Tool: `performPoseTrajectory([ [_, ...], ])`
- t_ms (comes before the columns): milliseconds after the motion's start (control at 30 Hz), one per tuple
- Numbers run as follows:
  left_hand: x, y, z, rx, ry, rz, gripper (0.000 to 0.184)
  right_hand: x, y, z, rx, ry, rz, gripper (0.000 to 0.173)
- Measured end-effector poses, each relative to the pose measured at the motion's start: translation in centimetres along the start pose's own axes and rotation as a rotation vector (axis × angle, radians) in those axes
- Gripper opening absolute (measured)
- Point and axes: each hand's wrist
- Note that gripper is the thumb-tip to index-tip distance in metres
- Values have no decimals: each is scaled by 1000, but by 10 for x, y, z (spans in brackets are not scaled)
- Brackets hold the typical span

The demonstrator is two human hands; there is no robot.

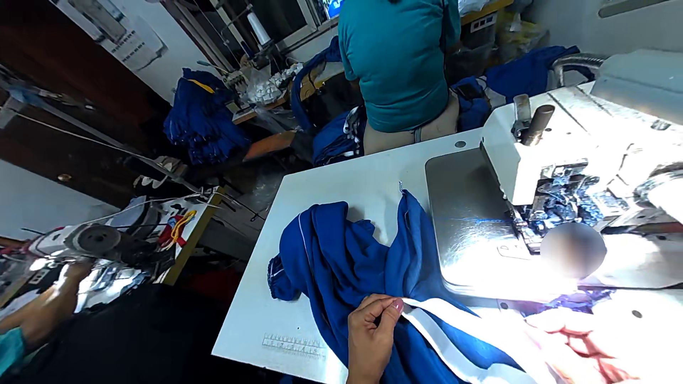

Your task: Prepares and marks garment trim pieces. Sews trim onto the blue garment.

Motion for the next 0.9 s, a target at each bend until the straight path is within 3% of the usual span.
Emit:
performPoseTrajectory([
  [200,4,-2,-5,11,146,-148,19,-3,-4,10,-26,46,-27,20],
  [367,2,0,-4,32,163,-117,18,-7,0,12,-24,68,-28,17],
  [467,-1,4,-2,51,160,-81,17,-18,17,5,-197,166,4,11],
  [533,-2,7,-1,68,144,-68,17,-24,27,1,-420,283,45,22],
  [600,-1,6,0,74,125,-61,18,-16,39,3,-530,435,80,27],
  [767,-1,6,-1,58,196,-42,18,17,57,17,-271,916,11,38],
  [900,0,14,-19,-105,462,62,21,21,52,25,-294,960,-65,29],
])
Point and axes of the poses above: each hand's wrist, its own y-axis away from the middle knuckle, its own z-axis out of the palm, x = y × z, and after that the axes turned 5 degrees about -x, right-handed
